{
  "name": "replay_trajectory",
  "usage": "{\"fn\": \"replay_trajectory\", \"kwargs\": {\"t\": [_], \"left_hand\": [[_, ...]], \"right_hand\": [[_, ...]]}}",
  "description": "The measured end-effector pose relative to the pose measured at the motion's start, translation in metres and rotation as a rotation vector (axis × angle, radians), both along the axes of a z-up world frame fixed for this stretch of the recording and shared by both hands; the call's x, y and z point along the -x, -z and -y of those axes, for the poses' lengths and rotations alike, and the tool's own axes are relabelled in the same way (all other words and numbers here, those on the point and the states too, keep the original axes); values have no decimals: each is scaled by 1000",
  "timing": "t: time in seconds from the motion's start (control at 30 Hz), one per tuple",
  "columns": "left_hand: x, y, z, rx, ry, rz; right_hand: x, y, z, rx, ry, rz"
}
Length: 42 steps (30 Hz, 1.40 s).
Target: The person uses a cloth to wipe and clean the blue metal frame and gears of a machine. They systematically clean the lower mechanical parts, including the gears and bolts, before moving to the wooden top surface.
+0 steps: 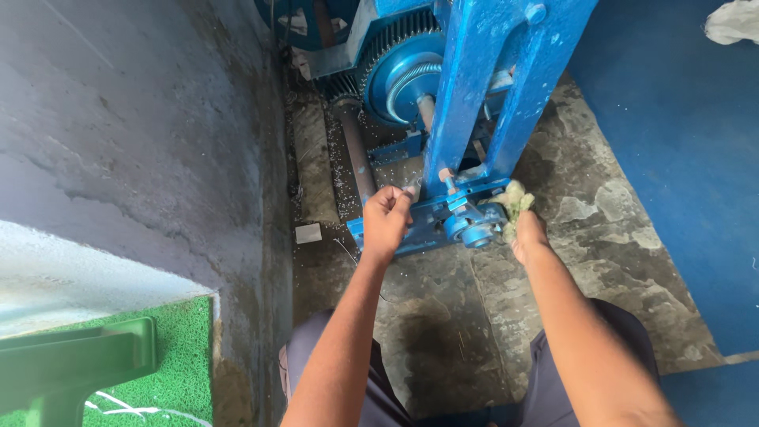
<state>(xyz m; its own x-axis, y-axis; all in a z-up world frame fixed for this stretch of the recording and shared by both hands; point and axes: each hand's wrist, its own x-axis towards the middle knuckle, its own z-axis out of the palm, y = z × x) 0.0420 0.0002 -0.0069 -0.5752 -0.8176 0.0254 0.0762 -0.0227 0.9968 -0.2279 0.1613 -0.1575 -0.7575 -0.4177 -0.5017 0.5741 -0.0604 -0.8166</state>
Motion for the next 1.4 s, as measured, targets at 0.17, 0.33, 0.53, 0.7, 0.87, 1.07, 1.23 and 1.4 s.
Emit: {"fn": "replay_trajectory", "kwargs": {"t": [0.17, 0.33, 0.53, 0.7, 0.87, 1.07, 1.23, 1.4], "left_hand": [[-1, -3, -3, -8, -11, 18], [1, -6, -6, 10, -11, 26], [5, -7, -6, -3, -29, 41], [8, -20, -9, 18, -63, 153], [18, -51, -17, 272, -110, 36], [34, -138, -22, 370, -78, 106], [46, -159, 2, 421, 7, 134], [46, -148, 2, 446, -1, 159]], "right_hand": [[-16, -17, -3, 56, -56, 153], [-3, -8, -5, 98, -69, 162], [-26, -94, -3, 72, 262, -201], [-60, -228, 11, 233, 245, -785], [-88, -302, 25, 19, 302, -1450], [-114, -338, 31, -90, 332, -1862], [-121, -339, 33, -54, 171, -1963], [-128, -323, 55, 10, 228, -1808]]}}
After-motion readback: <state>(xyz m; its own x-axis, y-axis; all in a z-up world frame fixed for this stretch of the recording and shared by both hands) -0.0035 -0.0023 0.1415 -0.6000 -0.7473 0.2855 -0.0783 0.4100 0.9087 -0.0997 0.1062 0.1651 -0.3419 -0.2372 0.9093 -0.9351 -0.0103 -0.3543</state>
